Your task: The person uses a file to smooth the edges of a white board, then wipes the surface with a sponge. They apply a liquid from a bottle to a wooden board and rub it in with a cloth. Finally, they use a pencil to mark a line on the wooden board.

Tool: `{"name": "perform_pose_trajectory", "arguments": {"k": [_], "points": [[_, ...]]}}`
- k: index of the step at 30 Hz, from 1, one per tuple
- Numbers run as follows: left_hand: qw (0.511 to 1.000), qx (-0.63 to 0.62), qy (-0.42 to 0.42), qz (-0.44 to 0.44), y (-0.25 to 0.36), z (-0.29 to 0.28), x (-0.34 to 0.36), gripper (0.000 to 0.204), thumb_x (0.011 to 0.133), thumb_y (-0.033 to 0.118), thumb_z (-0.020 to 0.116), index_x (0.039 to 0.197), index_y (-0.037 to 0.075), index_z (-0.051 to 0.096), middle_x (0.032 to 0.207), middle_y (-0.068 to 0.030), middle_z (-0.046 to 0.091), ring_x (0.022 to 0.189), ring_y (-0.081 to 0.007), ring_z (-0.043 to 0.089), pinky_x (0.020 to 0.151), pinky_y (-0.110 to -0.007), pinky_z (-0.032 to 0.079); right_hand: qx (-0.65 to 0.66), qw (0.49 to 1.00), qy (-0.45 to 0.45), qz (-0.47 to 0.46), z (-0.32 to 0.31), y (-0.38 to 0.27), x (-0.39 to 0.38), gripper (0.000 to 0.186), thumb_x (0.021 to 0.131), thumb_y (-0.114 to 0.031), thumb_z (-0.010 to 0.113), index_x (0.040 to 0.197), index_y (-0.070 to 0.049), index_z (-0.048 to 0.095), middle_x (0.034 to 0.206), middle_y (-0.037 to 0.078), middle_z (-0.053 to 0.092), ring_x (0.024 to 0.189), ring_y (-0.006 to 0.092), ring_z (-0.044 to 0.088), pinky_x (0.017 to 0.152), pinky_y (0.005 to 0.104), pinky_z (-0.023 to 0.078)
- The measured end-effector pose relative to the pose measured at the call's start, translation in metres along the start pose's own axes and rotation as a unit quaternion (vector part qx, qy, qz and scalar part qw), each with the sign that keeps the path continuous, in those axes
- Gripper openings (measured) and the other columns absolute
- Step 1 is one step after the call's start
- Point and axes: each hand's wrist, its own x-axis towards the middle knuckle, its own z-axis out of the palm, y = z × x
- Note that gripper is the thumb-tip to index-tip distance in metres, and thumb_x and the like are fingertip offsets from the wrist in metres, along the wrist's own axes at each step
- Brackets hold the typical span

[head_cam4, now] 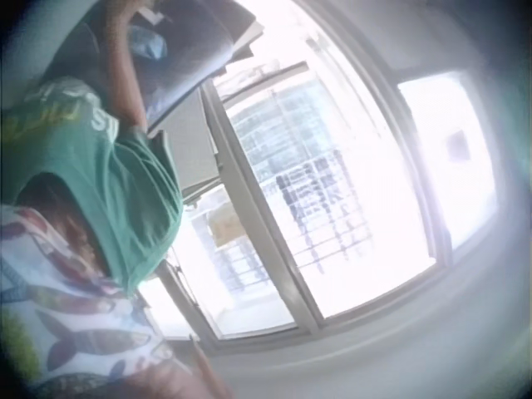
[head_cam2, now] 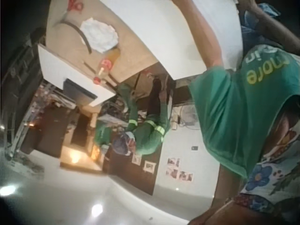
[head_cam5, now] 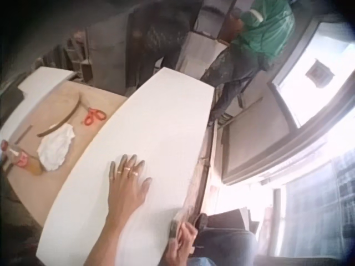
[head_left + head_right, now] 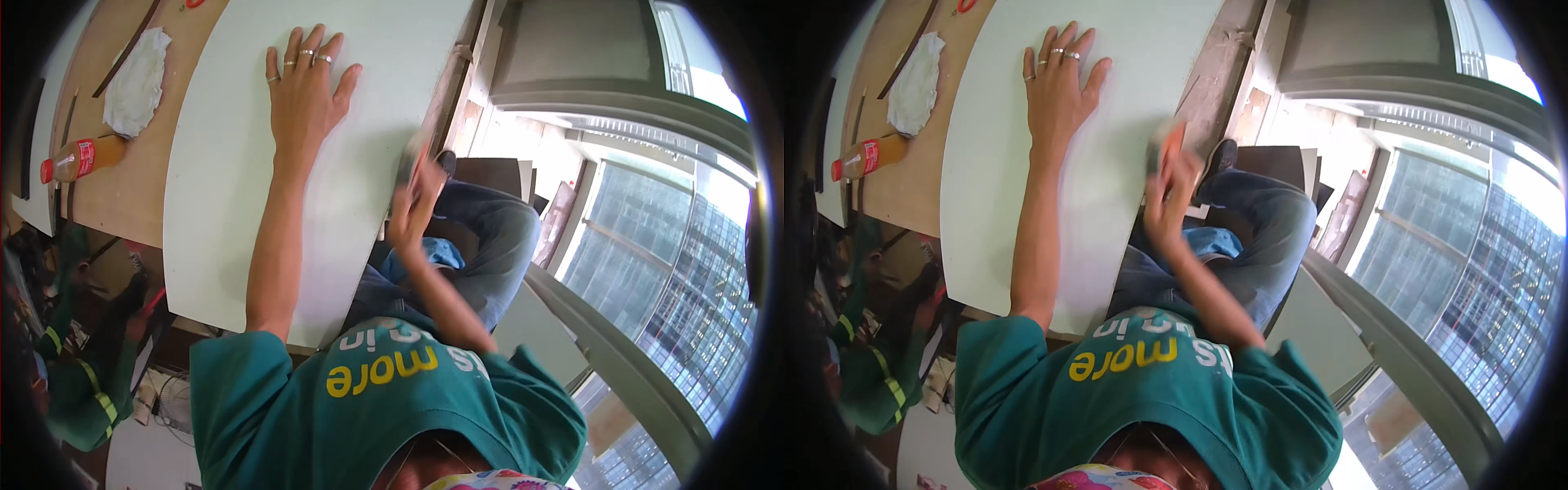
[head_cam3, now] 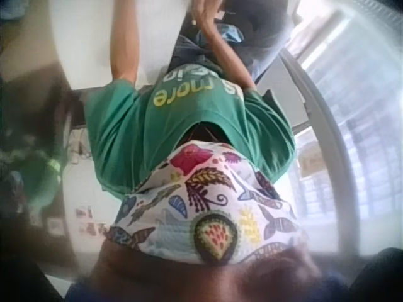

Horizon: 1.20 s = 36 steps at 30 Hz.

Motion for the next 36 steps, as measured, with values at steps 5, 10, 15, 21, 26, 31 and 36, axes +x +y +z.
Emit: {"name": "perform_pose_trajectory", "arguments": {"k": [5,10,15,21,26,31,36], "points": [[0.996,-0.014,0.066,0.065,0.009,0.009,0.013,0.042,0.095,0.041,0.063,0.123,0.011,0.069,0.133,-0.0086,0.063,0.131,-0.0294,0.053,0.113,-0.053,0.034,0.035,0.999,0.037,-0.005,-0.004,0.09,0.179,0.049,0.107,-0.031,0.048,0.148,-0.004,0.046,0.141,0.019,0.054,0.124,0.0262,0.053,0.103,0.0415,0.043],[0.998,-0.01,0.037,0.044,0.002,0.001,0.01,0.047,0.095,0.036,0.063,0.131,0.006,0.061,0.141,-0.0148,0.054,0.138,-0.0336,0.044,0.118,-0.055,0.027,0.021,0.998,-0.006,0.067,-0.003,0.022,-0.033,0.041,0.097,-0.013,0.057,0.136,-0.001,0.054,0.127,0.021,0.057,0.106,0.0256,0.056,0.086,0.0383,0.047],[0.998,-0.019,0.053,0.043,-0.004,0.004,0.004,0.046,0.095,0.036,0.063,0.131,0.006,0.061,0.141,-0.0148,0.055,0.139,-0.0336,0.044,0.118,-0.056,0.027,-0.075,0.994,-0.002,-0.075,-0.014,0.007,-0.014,0.039,0.095,-0.01,0.06,0.132,0.002,0.056,0.12,0.018,0.061,0.099,0.0246,0.054,0.083,0.0371,0.045],[0.996,-0.058,0.055,0.051,-0.004,0.009,0.003,0.04,0.094,0.034,0.064,0.123,0.006,0.066,0.137,-0.015,0.059,0.136,-0.034,0.046,0.117,-0.056,0.029,-0.025,0.999,-0.027,-0.028,-0.022,-0.009,0.014,0.036,0.096,-0.016,0.062,0.131,-0.008,0.063,0.1,0.017,0.062,0.092,0.0286,0.06,0.083,0.0358,0.047],[0.991,-0.094,0.079,0.054,-0.019,0.017,-0.001,0.035,0.094,0.031,0.065,0.118,0.006,0.069,0.132,-0.0146,0.062,0.132,-0.0331,0.051,0.115,-0.056,0.031,0.081,0.991,-0.097,0.031,-0.04,-0.078,-0.103,0.028,0.087,-0.008,0.068,0.115,-0.009,0.073,0.106,0.02,0.058,0.104,0.0347,0.054,0.088,0.0413,0.046],[0.991,-0.082,0.098,0.029,-0.078,-0.036,-0.033,0.033,0.092,0.025,0.067,0.116,0.003,0.069,0.125,-0.0163,0.066,0.121,-0.0341,0.058,0.109,-0.052,0.038,-0.022,0.998,-0.027,-0.048,-0.022,-0.053,0.029,0.029,0.088,-0.018,0.072,0.116,-0.011,0.072,0.1,0.023,0.064,0.078,0.0366,0.062,0.069,0.0441,0.049],[0.992,0.018,0.118,-0.044,-0.158,-0.063,-0.065,0.037,0.092,0.026,0.065,0.117,-0.001,0.067,0.116,-0.0247,0.068,0.111,-0.0405,0.063,0.1,-0.048,0.046,0.057,0.988,-0.14,0.029,-0.054,-0.098,-0.159,0.033,0.079,-0.014,0.08,0.11,-0.025,0.075,0.107,0.021,0.06,0.093,0.0306,0.061,0.074,0.0445,0.051]]}}
